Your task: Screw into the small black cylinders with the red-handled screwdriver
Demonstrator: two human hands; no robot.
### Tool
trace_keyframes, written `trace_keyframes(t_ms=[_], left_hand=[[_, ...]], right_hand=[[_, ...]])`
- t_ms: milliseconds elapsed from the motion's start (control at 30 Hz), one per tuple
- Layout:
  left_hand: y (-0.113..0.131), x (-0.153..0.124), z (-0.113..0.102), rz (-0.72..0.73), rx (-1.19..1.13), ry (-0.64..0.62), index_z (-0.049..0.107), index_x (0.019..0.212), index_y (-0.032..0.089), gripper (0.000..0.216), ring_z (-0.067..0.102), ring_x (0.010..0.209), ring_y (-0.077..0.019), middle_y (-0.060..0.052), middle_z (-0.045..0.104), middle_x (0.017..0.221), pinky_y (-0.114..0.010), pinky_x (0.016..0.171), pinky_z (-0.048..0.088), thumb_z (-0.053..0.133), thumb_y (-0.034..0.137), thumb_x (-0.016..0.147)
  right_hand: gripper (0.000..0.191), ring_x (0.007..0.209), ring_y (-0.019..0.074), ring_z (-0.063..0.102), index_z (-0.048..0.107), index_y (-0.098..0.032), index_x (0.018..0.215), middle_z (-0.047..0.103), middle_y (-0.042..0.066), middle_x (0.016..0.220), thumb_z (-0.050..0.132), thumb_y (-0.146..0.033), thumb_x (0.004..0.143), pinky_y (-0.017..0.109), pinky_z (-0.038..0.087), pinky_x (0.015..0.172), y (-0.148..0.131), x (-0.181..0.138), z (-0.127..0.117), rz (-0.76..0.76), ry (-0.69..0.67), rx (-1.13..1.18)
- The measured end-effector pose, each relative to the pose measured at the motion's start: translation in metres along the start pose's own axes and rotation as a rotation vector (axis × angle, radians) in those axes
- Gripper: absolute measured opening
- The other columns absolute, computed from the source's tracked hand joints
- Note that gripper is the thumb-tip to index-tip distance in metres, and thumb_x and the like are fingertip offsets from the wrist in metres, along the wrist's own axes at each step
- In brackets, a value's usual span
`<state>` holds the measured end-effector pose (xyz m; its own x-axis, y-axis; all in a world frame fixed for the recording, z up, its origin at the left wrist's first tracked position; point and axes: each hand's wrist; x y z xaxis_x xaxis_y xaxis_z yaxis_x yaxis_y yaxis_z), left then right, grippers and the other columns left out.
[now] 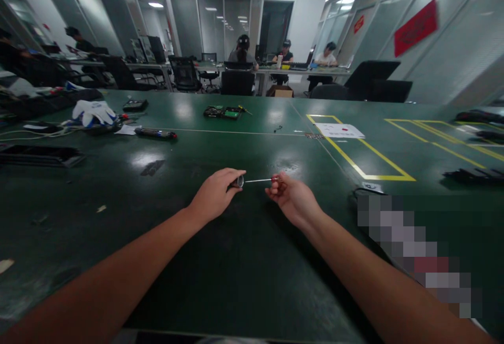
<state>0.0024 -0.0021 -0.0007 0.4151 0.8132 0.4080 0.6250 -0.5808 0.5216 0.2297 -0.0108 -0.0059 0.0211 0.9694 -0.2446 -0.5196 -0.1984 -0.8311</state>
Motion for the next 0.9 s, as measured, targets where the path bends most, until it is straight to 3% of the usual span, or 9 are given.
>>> trace_keyframes(t_ms=[167,567,900], left_hand=[[-0.007,0.0,0.001,-0.05,0.019,-0.077,0.063,0.135,0.022,0.045,0.063,0.118,-0.0212,-0.005,0.067,0.129,-0.042,0.108,0.051,0.068,0.013,0.092],[0.0,-0.003,0.001,-0.074,-0.043,-0.045,0.065,0.132,0.023,0.043,0.065,0.114,-0.0204,-0.005,0.068,0.127,-0.039,0.104,0.054,0.071,0.013,0.09],[0.001,-0.002,0.003,0.004,-0.054,-0.071,0.066,0.131,0.021,0.044,0.064,0.114,-0.0202,-0.006,0.069,0.125,-0.039,0.106,0.052,0.068,0.009,0.089]], right_hand=[[0.017,0.058,0.0129,0.055,0.068,-0.02,0.081,0.061,-0.001,0.066,0.071,-0.035,0.089,0.034,0.057,0.076,0.005,0.006,-0.005,-0.095,0.021,-0.051],[0.031,0.07,0.0157,0.063,0.069,-0.02,0.091,0.067,0.001,0.077,0.074,-0.049,0.082,0.034,0.053,0.073,0.011,0.002,0.0,-0.31,-0.04,-0.239],[0.03,0.074,0.0164,0.065,0.07,-0.022,0.092,0.068,0.002,0.084,0.071,-0.051,0.085,0.034,0.054,0.075,0.009,-0.001,0.003,-0.409,-0.067,-0.311]])
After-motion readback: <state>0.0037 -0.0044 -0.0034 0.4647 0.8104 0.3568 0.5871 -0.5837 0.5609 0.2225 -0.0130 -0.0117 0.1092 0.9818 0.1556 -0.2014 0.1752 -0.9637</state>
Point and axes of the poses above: each hand's wrist, its own x-axis towards the middle knuckle, its own z-axis out of the palm, y = z × x
